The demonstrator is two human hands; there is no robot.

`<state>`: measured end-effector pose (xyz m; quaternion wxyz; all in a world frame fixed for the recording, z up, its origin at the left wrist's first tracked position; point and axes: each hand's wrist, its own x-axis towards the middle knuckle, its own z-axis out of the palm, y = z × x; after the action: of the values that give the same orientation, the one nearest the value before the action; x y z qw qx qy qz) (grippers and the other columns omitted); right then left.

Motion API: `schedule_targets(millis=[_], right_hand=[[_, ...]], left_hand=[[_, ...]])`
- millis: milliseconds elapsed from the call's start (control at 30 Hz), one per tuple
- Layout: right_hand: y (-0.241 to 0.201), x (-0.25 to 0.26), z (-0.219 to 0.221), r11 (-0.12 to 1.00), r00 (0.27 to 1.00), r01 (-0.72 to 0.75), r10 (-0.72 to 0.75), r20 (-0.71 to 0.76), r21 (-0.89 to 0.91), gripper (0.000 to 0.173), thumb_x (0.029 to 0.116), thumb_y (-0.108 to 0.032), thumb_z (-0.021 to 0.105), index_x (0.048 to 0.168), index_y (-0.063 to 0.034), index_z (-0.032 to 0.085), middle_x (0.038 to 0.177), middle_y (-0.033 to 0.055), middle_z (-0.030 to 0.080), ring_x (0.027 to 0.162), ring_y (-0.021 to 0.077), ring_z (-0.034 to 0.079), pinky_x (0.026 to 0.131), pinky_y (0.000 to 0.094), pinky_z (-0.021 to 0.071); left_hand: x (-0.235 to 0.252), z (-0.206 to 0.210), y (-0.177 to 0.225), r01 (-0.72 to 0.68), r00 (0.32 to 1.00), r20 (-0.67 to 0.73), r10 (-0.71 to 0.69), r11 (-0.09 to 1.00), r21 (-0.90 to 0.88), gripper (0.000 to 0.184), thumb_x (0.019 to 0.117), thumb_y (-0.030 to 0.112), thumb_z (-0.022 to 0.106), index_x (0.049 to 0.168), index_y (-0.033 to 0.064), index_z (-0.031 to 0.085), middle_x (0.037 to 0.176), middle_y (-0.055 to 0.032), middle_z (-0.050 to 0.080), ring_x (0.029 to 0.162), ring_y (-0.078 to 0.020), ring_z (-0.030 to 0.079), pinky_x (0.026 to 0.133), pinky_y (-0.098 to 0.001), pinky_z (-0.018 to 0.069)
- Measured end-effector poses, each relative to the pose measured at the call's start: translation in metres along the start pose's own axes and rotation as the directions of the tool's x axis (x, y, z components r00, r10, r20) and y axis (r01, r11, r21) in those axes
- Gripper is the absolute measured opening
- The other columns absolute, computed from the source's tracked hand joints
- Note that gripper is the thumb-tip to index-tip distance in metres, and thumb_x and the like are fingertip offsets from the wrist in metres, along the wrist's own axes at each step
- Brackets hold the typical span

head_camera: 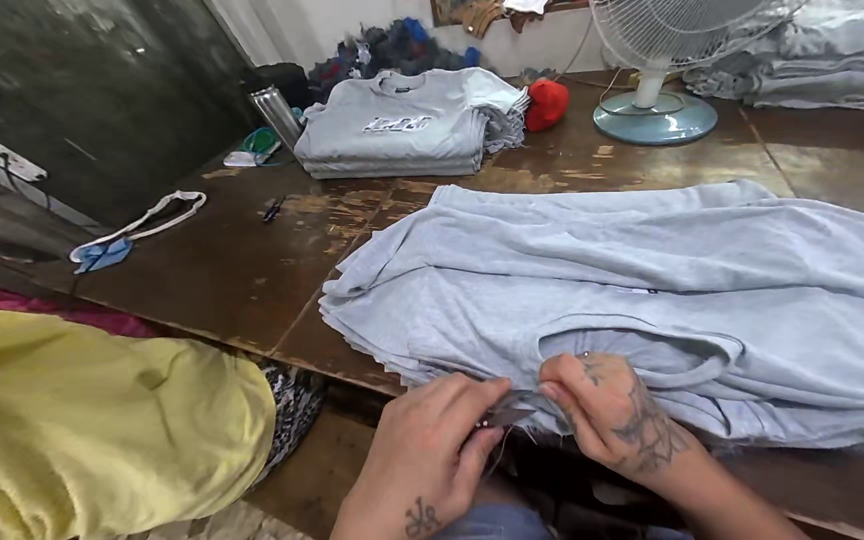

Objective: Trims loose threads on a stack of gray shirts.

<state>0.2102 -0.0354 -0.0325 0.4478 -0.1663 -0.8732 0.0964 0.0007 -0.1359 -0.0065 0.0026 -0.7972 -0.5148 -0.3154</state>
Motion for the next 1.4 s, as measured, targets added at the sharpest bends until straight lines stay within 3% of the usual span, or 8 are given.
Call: schedule_targets(millis=[233,400,600,800,900,1067,1233,1400], right_hand=[[-0.003,-0.004,0.000,1.000,0.999,0.009,-0.010,-0.046,-0.024,0.035,0.1088,-0.023,0.039,0.089,-0.0065,0.062,0.064,0.0034,0.058,0.055,0.0151,0.058,0.050,0.0292,0.0466],[-0.041,-0.037,-0.097,0.966,0.998,-0.025,0.010,0.061,0.256,0.041,0.1063,-0.038,0.054,0.080,-0.0073,0.057,0.079,0.0115,0.062,0.083,0.0192,0.065,0.080,0.0284,0.0534],[0.030,-0.076,-0.208,0.803,0.802,-0.413,0.544,0.246,-0.431,0.026,0.0979,-0.010,0.063,0.104,0.0148,0.067,0.120,0.0385,0.064,0.111,0.0597,0.062,0.095,0.0695,0.0474],[0.071,-0.049,-0.232,0.768,0.971,-0.186,0.239,0.005,-0.612,0.025,0.0968,-0.008,0.049,0.096,0.0056,0.071,0.089,0.0262,0.069,0.086,0.0488,0.068,0.079,0.0643,0.0535],[0.136,-0.010,-0.217,0.661,0.931,-0.304,0.360,-0.066,-0.686,0.016,0.0945,-0.001,0.060,0.100,0.0026,0.074,0.096,0.0282,0.071,0.098,0.0519,0.067,0.087,0.0691,0.0487],[0.225,-0.008,-0.177,0.544,0.605,-0.693,0.796,0.030,-0.473,0.042,0.1071,-0.019,0.046,0.146,-0.0038,0.053,0.145,0.0296,0.053,0.133,0.0476,0.052,0.110,0.0623,0.0403],[0.233,-0.027,-0.184,0.590,0.644,-0.747,0.757,-0.112,-0.307,0.044,0.1072,-0.029,0.052,0.138,0.0011,0.060,0.132,0.0278,0.063,0.126,0.0432,0.059,0.111,0.0569,0.0421],[0.142,-0.035,-0.162,0.809,0.913,-0.405,0.382,-0.142,-0.427,0.035,0.0977,-0.029,0.065,0.118,-0.0014,0.074,0.122,0.0226,0.071,0.118,0.0411,0.066,0.102,0.0592,0.0494]], left_hand=[[0.006,-0.001,0.005,-0.044,0.999,0.007,0.044,0.989,0.142,0.030,0.1017,0.025,0.052,0.118,0.0143,0.075,0.089,-0.0044,0.072,0.074,-0.0194,0.070,0.060,-0.0358,0.0556],[0.000,-0.007,-0.021,0.144,0.965,-0.202,-0.169,0.981,-0.133,0.043,0.0976,0.027,0.061,0.135,0.0057,0.060,0.086,-0.0038,0.064,0.068,-0.0028,0.055,0.060,-0.0176,0.0475],[0.007,-0.010,-0.038,0.348,0.871,-0.344,-0.351,0.935,-0.074,0.021,0.0997,0.015,0.055,0.104,-0.0015,0.068,0.081,-0.0034,0.067,0.068,-0.0004,0.060,0.063,-0.0186,0.0508],[0.077,-0.022,-0.038,0.374,0.844,-0.404,-0.353,0.927,-0.030,0.026,0.1019,0.017,0.050,0.111,-0.0032,0.064,0.081,-0.0090,0.065,0.063,-0.0141,0.062,0.058,-0.0346,0.0548],[0.135,-0.015,-0.074,0.489,0.866,-0.210,-0.453,0.856,0.170,0.033,0.1068,0.020,0.049,0.130,0.0009,0.063,0.104,-0.0276,0.070,0.097,-0.0478,0.068,0.085,-0.0689,0.0491],[0.162,0.014,-0.138,0.672,0.723,0.071,-0.687,0.724,0.155,0.045,0.1077,0.018,0.040,0.151,0.0168,0.050,0.150,-0.0159,0.054,0.142,-0.0383,0.045,0.113,-0.0702,0.0268],[0.147,0.017,-0.147,0.683,0.731,-0.083,-0.678,0.726,0.083,0.042,0.1092,0.023,0.040,0.144,0.0063,0.055,0.143,-0.0237,0.056,0.138,-0.0428,0.048,0.111,-0.0693,0.0303],[0.124,0.018,-0.113,0.267,0.867,-0.441,-0.233,0.964,0.015,0.040,0.1056,0.013,0.040,0.131,-0.0133,0.057,0.130,-0.0345,0.059,0.123,-0.0420,0.058,0.106,-0.0525,0.0446]])
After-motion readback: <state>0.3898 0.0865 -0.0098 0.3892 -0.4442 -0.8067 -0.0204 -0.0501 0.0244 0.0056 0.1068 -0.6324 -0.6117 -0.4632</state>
